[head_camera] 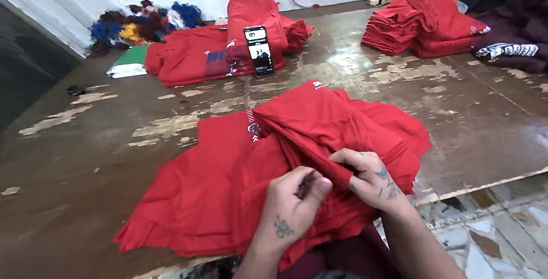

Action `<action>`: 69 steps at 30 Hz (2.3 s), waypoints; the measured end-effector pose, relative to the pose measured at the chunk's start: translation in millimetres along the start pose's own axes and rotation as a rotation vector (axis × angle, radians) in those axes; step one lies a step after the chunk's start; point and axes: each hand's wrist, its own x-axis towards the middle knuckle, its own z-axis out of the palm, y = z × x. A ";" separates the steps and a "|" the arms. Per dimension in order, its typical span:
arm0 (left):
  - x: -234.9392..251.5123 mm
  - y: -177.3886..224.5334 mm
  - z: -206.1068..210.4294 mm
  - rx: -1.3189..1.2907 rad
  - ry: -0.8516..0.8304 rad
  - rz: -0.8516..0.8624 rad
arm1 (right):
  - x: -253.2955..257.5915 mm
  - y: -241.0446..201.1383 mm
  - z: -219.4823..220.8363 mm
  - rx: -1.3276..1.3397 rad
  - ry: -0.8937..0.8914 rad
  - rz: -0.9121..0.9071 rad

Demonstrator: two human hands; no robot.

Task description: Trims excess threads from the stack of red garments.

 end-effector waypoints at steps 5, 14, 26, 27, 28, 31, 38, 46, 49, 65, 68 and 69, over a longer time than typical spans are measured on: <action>-5.7 5.3 12.1 0.154 -0.015 0.089 | 2.4 -12.4 -6.6 -0.010 -0.084 0.095; -34.8 11.1 -16.1 -0.203 -0.269 0.391 | 5.9 -14.3 -2.6 -0.313 -0.160 -0.163; -35.4 -48.6 -17.9 -0.691 0.144 -0.075 | -23.9 -23.7 3.3 -0.637 -0.191 -0.314; -35.3 -49.5 -18.7 -0.720 0.149 -0.078 | -40.2 -17.3 20.8 -0.625 -0.271 -0.351; -35.8 -49.8 -19.6 -0.733 0.153 -0.075 | -54.3 -11.9 28.8 -0.620 -0.275 -0.392; -39.2 -49.5 -19.8 -0.738 0.167 -0.047 | -73.6 -9.8 15.4 -0.473 -0.193 -0.441; -36.5 -49.1 -16.4 -0.689 0.137 -0.024 | -30.9 -23.7 -2.6 -0.274 -0.135 -0.385; -39.2 -49.0 -16.4 -0.667 0.129 -0.023 | -14.1 7.8 9.7 -0.138 -0.136 -0.297; -39.3 -49.0 -16.1 -0.648 0.111 -0.026 | -17.3 9.4 8.5 -0.113 -0.109 -0.287; -39.2 -49.1 -15.5 -0.640 0.099 -0.013 | -15.9 6.6 18.6 -0.263 -0.076 -0.234; -39.1 -48.3 -15.1 -0.609 0.092 -0.012 | -17.6 7.7 17.5 -0.234 -0.066 -0.236; -39.1 -47.9 -14.9 -0.601 0.088 -0.012 | -17.7 7.4 17.3 -0.234 -0.067 -0.233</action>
